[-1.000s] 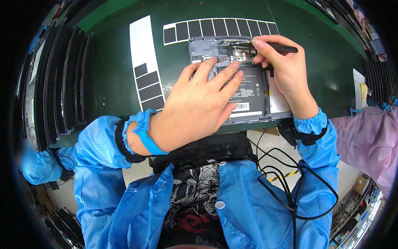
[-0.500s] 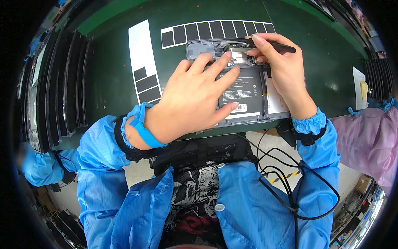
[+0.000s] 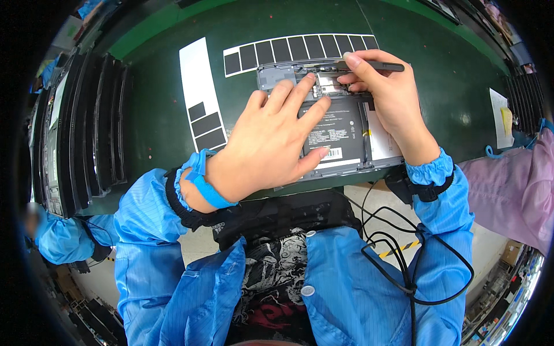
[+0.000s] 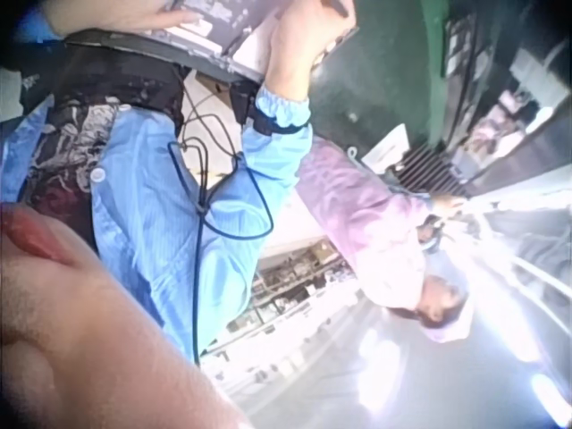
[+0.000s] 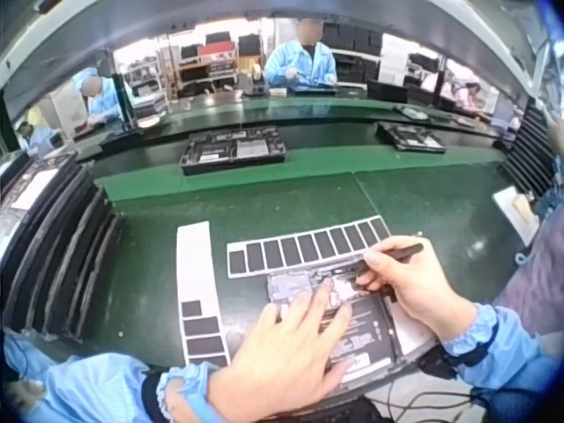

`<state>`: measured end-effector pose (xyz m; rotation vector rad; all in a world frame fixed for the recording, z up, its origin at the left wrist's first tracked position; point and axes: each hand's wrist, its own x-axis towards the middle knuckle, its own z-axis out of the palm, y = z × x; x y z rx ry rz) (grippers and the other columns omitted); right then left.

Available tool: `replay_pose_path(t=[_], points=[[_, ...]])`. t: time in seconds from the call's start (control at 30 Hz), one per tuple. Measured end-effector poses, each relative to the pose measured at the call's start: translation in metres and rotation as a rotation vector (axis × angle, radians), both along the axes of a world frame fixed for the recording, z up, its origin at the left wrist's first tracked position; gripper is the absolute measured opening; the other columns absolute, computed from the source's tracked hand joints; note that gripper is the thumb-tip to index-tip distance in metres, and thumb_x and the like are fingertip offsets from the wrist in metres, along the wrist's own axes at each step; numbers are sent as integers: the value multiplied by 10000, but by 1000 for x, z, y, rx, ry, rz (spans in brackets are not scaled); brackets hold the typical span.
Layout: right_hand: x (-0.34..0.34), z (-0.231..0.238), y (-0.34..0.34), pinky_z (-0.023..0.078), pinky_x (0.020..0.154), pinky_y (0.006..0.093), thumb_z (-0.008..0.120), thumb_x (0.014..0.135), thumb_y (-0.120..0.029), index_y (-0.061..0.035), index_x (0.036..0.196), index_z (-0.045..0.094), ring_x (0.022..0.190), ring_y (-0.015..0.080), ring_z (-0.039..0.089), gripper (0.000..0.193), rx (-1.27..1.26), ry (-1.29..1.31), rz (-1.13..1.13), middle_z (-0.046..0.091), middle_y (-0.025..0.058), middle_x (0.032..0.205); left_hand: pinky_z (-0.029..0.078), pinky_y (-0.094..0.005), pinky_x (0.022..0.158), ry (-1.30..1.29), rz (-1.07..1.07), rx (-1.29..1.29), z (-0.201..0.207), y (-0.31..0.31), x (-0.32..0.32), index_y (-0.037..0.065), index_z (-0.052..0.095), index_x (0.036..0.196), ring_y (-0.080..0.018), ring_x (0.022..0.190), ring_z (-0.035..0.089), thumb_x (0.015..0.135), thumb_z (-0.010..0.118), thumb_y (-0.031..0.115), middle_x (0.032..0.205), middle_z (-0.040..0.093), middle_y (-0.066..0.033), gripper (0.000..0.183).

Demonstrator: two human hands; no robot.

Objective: Applying stickers and manipulating internal components of electronic devices on an assembly line.

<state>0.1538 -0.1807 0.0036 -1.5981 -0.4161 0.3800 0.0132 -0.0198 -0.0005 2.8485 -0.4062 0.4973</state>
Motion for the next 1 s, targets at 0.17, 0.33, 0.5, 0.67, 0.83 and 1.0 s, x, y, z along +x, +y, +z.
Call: replay_pose_path(t=[0.17, 0.33, 0.5, 0.67, 0.83, 1.0], points=[[4, -3, -4, 479, 660, 211, 677, 856, -213, 20, 976, 651, 753, 129, 647, 263, 48, 18, 40, 667, 92, 850, 412, -406, 845, 34, -50, -12, 2, 5, 7, 53, 526, 1217, -333, 1097, 473, 717, 658, 480, 1300, 463, -218, 670], [3, -2, -3, 479, 663, 210, 670, 864, -227, 23, 990, 640, 765, 132, 645, 282, 81, 23, 47, 666, 89, 863, 431, -401, 873, 56, -34, -34, 9, 6, 5, 52, 527, 1212, -325, 1100, 477, 738, 670, 438, 1306, 473, -187, 628], [3, 1, -7, 505, 712, 232, 638, 886, -222, 22, 1015, 623, 834, 174, 661, 276, 216, 144, 38, 658, 108, 913, 432, -384, 923, 196, -28, -166, 54, 47, -38, 39, 552, 1182, -312, 1121, 506, 825, 643, 247, 1264, 534, -142, 423], [-2, 7, -2, 515, 757, 252, 626, 888, -203, 19, 1023, 618, 864, 198, 666, 261, 183, 131, 89, 652, 110, 948, 361, -414, 1016, 208, 318, -50, 7, 77, -96, 36, 497, 1280, -365, 1240, 427, 842, 627, 276, 1346, 470, -162, 516], [-48, 30, 32, 486, 726, 232, 628, 882, -219, 6, 988, 643, 813, 141, 642, 249, 82, 17, 184, 654, 80, 895, 334, -460, 1024, 125, 381, -83, -8, 54, -111, 33, 492, 1280, -381, 1264, 394, 832, 629, 333, 1346, 464, -138, 557], [-78, 9, 96, 454, 578, 263, 669, 827, -315, -20, 938, 682, 632, 104, 573, 315, -191, -334, 327, 648, 71, 702, 400, -418, 935, -32, 484, -162, -18, 60, -104, 20, 541, 1197, -306, 1156, 478, 818, 644, 310, 1226, 529, -116, 488]])
